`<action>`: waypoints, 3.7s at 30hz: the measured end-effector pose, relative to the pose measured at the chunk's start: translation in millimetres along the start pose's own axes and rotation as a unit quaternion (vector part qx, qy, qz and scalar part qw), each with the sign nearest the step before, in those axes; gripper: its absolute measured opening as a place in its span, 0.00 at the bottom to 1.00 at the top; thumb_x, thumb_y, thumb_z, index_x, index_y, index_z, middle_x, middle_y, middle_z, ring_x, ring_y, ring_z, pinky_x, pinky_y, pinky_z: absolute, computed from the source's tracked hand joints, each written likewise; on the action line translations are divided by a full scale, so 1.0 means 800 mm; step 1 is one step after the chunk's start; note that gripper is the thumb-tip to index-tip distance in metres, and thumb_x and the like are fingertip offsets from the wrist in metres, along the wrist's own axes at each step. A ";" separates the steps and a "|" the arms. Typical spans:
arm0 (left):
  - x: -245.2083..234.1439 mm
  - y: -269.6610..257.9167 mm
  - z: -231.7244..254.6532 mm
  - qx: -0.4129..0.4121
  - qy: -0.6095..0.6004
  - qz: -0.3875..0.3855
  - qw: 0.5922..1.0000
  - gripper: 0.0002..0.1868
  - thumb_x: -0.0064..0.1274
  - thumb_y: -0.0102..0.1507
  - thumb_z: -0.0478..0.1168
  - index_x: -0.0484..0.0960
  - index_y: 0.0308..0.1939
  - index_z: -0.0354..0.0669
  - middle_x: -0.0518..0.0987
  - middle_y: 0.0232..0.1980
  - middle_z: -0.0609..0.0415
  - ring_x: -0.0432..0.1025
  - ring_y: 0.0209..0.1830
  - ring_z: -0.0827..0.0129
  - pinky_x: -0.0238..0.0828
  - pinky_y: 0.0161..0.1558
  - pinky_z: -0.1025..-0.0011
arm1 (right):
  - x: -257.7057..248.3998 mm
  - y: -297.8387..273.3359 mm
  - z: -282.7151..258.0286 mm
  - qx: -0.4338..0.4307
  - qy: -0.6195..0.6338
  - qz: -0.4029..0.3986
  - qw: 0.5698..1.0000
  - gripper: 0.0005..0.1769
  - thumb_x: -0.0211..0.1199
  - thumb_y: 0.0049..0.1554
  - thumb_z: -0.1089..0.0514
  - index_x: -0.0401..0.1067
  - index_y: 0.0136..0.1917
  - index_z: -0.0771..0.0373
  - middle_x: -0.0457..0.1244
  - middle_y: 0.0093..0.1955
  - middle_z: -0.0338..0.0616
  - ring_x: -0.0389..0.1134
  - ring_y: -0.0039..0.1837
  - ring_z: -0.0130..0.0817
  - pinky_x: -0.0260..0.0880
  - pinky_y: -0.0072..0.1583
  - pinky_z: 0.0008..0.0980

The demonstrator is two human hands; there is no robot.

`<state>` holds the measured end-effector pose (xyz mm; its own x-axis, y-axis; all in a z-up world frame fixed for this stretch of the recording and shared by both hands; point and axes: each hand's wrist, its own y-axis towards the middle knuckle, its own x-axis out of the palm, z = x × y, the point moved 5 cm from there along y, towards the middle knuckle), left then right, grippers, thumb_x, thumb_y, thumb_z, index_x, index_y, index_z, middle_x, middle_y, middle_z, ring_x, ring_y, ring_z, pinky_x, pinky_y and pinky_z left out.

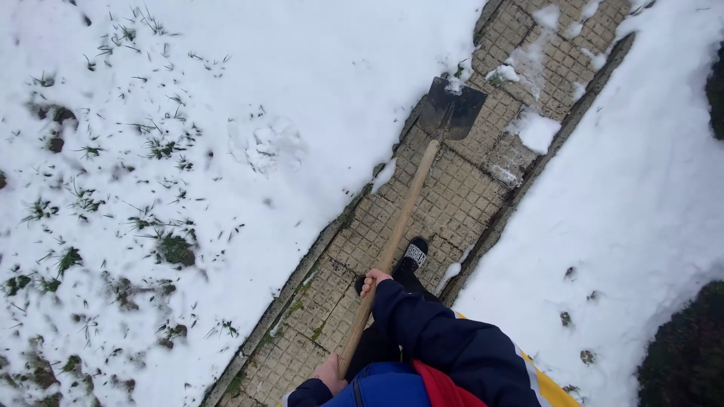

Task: Clearing snow from a tiled walkway using a shovel

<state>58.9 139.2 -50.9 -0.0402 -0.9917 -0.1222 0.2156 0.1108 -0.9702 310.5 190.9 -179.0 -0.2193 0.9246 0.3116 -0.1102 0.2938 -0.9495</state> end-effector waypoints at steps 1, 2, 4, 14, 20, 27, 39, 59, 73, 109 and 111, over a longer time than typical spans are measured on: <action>-0.005 0.008 0.006 0.000 0.026 0.005 1.000 0.25 0.60 0.55 0.48 0.65 0.50 0.53 0.80 0.43 0.47 0.78 0.46 0.50 0.76 0.47 0.58 | -0.008 0.001 -0.010 0.006 0.033 0.009 0.999 0.18 0.55 0.54 0.61 0.54 0.24 0.52 0.50 0.23 0.36 0.51 0.24 0.35 0.59 0.33 0.42; -0.010 0.014 0.016 0.004 0.039 0.003 0.999 0.25 0.60 0.55 0.48 0.65 0.50 0.53 0.80 0.43 0.47 0.78 0.46 0.50 0.76 0.47 0.58 | -0.025 0.016 -0.019 0.001 0.045 0.008 0.999 0.18 0.55 0.54 0.61 0.54 0.24 0.52 0.50 0.23 0.36 0.51 0.24 0.35 0.59 0.33 0.42; -0.016 0.026 0.034 0.018 0.088 -0.002 0.996 0.28 0.61 0.56 0.49 0.62 0.53 0.52 0.81 0.44 0.43 0.78 0.48 0.45 0.77 0.50 0.56 | -0.058 0.047 -0.028 0.021 0.007 -0.026 0.999 0.18 0.54 0.50 0.55 0.56 0.22 0.55 0.50 0.19 0.41 0.55 0.23 0.41 0.70 0.35 0.44; -0.052 0.046 0.147 0.031 0.163 -0.052 0.985 0.25 0.59 0.58 0.48 0.63 0.53 0.50 0.80 0.45 0.44 0.77 0.46 0.46 0.75 0.47 0.54 | -0.116 0.022 -0.115 -0.016 0.184 -0.002 0.983 0.18 0.52 0.50 0.63 0.54 0.22 0.53 0.49 0.20 0.33 0.50 0.23 0.32 0.63 0.32 0.42; -0.071 0.037 0.221 0.022 0.174 -0.049 0.983 0.23 0.60 0.57 0.48 0.62 0.46 0.51 0.79 0.43 0.44 0.77 0.45 0.46 0.76 0.47 0.54 | -0.109 -0.001 -0.157 -0.003 0.205 0.000 0.979 0.18 0.53 0.49 0.64 0.54 0.22 0.52 0.49 0.20 0.33 0.50 0.23 0.31 0.59 0.32 0.38; -0.132 -0.032 0.316 -0.046 0.163 -0.067 0.983 0.21 0.55 0.61 0.42 0.62 0.51 0.48 0.78 0.45 0.43 0.76 0.26 0.57 0.76 0.26 0.62 | -0.102 0.044 -0.176 0.013 0.221 -0.077 0.972 0.18 0.53 0.51 0.59 0.57 0.22 0.50 0.48 0.20 0.29 0.50 0.24 0.28 0.59 0.34 0.34; -0.142 -0.033 0.359 0.024 -0.055 -0.134 0.989 0.22 0.51 0.61 0.31 0.59 0.54 0.42 0.75 0.23 0.44 0.68 0.10 0.64 0.68 0.13 0.64 | -0.090 -0.013 -0.227 -0.144 0.214 -0.044 0.965 0.24 0.61 0.63 0.58 0.63 0.25 0.59 0.56 0.23 0.40 0.56 0.24 0.35 0.65 0.33 0.37; -0.119 -0.006 0.375 0.046 -0.228 -0.167 0.958 0.24 0.52 0.63 0.29 0.60 0.59 0.41 0.70 0.20 0.46 0.64 0.09 0.65 0.64 0.10 0.66 | -0.106 -0.020 -0.256 -0.226 0.192 0.020 0.955 0.21 0.59 0.56 0.68 0.58 0.24 0.62 0.54 0.22 0.45 0.54 0.22 0.38 0.64 0.26 0.41; -0.115 0.000 0.389 0.066 -0.272 -0.199 0.939 0.34 0.52 0.64 0.29 0.55 0.71 0.41 0.71 0.21 0.46 0.65 0.10 0.64 0.66 0.11 0.66 | -0.113 -0.024 -0.269 -0.208 0.169 0.069 0.961 0.17 0.59 0.57 0.69 0.61 0.28 0.65 0.55 0.24 0.47 0.55 0.23 0.38 0.62 0.26 0.43; -0.114 0.045 0.480 0.088 -0.306 -0.185 0.930 0.24 0.51 0.62 0.28 0.62 0.60 0.39 0.71 0.22 0.45 0.64 0.09 0.66 0.64 0.10 0.68 | -0.135 -0.031 -0.375 -0.202 0.165 0.057 0.964 0.13 0.56 0.60 0.67 0.57 0.36 0.64 0.54 0.25 0.45 0.53 0.23 0.38 0.60 0.26 0.43; -0.112 0.045 0.478 0.098 -0.321 -0.189 0.923 0.25 0.51 0.62 0.28 0.61 0.62 0.38 0.70 0.21 0.45 0.64 0.09 0.66 0.63 0.10 0.68 | -0.133 -0.037 -0.377 -0.213 0.148 0.051 0.964 0.13 0.56 0.60 0.68 0.58 0.35 0.62 0.54 0.25 0.44 0.54 0.23 0.36 0.60 0.27 0.41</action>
<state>443.3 206.7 5.2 0.4240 -0.7985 0.4273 0.4786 -0.2030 -0.8542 629.3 156.7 -195.5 0.0845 0.9640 0.2520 0.3199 0.2133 -0.9231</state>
